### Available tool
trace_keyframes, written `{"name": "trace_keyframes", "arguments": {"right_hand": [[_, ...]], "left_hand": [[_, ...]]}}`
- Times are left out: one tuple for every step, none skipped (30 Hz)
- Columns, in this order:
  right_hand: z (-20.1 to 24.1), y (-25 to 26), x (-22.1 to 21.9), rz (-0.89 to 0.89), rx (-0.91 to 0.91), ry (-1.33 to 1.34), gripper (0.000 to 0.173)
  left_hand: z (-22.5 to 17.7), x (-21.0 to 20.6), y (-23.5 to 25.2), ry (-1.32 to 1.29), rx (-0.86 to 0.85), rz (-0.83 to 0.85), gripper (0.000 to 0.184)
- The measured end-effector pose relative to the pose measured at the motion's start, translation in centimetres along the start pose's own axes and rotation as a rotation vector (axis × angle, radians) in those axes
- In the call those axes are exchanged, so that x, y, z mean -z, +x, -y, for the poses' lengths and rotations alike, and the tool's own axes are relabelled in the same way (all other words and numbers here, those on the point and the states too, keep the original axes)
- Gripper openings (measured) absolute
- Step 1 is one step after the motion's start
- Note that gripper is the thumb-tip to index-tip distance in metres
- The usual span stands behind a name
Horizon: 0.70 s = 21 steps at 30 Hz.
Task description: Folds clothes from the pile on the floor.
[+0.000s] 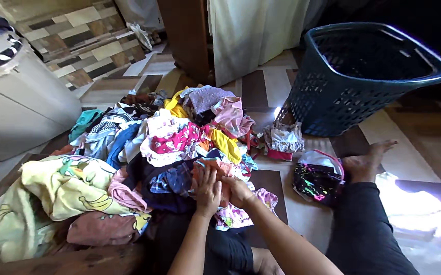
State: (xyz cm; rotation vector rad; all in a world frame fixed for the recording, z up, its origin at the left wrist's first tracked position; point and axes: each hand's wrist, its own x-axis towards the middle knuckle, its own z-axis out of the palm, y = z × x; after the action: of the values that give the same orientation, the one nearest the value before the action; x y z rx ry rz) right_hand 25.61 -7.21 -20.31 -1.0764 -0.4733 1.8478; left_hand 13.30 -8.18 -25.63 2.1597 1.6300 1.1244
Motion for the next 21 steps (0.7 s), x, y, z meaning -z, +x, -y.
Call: {"name": "trace_keyframes", "arguments": {"right_hand": [[0.2, -0.4, 0.5, 0.014, -0.016, -0.018, 0.034], [0.5, -0.9, 0.9, 0.017, -0.033, -0.039, 0.035], [1.0, -1.4, 1.3, 0.021, -0.051, -0.064, 0.035], [1.4, -2.0, 1.7, 0.032, -0.063, -0.094, 0.034], [1.8, -2.4, 2.1, 0.051, -0.075, -0.123, 0.033], [2.1, -2.9, 2.6, 0.076, -0.088, -0.155, 0.033], [2.3, -3.3, 3.0, 0.109, -0.101, -0.184, 0.032], [2.5, -3.5, 3.4, 0.152, -0.108, -0.206, 0.031], [2.6, -3.9, 3.7, 0.194, -0.105, -0.223, 0.030], [2.8, -4.2, 3.9, 0.237, -0.091, -0.238, 0.030], [2.9, -4.6, 4.0, 0.283, -0.070, -0.244, 0.030], [3.0, -4.7, 4.2, 0.326, -0.046, -0.241, 0.033], [3.1, -4.9, 4.4, 0.355, -0.029, -0.234, 0.036], [3.2, -5.1, 4.6, 0.363, -0.020, -0.226, 0.038], [3.3, -5.2, 4.9, 0.355, -0.019, -0.224, 0.041], [3.4, -5.4, 5.1, 0.337, -0.025, -0.226, 0.043], [3.5, -5.7, 5.3, 0.318, -0.033, -0.230, 0.044], [3.5, -6.0, 5.6, 0.299, -0.045, -0.229, 0.044], [3.5, -6.4, 5.8, 0.285, -0.058, -0.223, 0.043], [3.6, -6.8, 6.0, 0.271, -0.072, -0.211, 0.042], [3.7, -7.2, 6.3, 0.261, -0.083, -0.193, 0.042]], "left_hand": [[-0.1, 0.1, 0.1, 0.025, 0.029, 0.009, 0.049], [-0.2, 0.3, 0.2, 0.041, 0.066, 0.017, 0.048], [-0.5, 0.5, 0.3, 0.039, 0.105, 0.017, 0.047], [-0.8, 0.6, 0.6, 0.031, 0.130, 0.004, 0.048], [-1.1, 0.8, 0.8, 0.016, 0.131, -0.015, 0.051], [-1.3, 0.9, 1.2, 0.001, 0.102, -0.037, 0.056], [-1.4, 1.0, 1.6, -0.010, 0.056, -0.061, 0.061], [-1.6, 1.1, 2.1, -0.020, 0.005, -0.077, 0.066], [-1.7, 1.2, 2.5, -0.035, -0.047, -0.076, 0.068], [-2.0, 1.2, 2.9, -0.065, -0.093, -0.064, 0.066], [-2.2, 1.1, 3.3, -0.101, -0.146, -0.046, 0.060], [-2.4, 1.1, 3.6, -0.140, -0.205, -0.022, 0.053], [-2.7, 1.0, 3.9, -0.186, -0.252, 0.007, 0.046], [-3.2, 0.9, 4.1, -0.230, -0.279, 0.031, 0.038], [-3.6, 0.9, 4.3, -0.267, -0.280, 0.051, 0.030], [-4.0, 0.9, 4.5, -0.289, -0.263, 0.075, 0.027], [-4.3, 0.9, 4.8, -0.302, -0.240, 0.094, 0.029], [-4.5, 1.1, 5.2, -0.305, -0.210, 0.108, 0.032], [-4.5, 1.2, 5.6, -0.300, -0.173, 0.121, 0.036], [-4.6, 1.3, 6.1, -0.283, -0.129, 0.143, 0.039], [-4.6, 1.5, 6.5, -0.251, -0.083, 0.175, 0.042]]}}
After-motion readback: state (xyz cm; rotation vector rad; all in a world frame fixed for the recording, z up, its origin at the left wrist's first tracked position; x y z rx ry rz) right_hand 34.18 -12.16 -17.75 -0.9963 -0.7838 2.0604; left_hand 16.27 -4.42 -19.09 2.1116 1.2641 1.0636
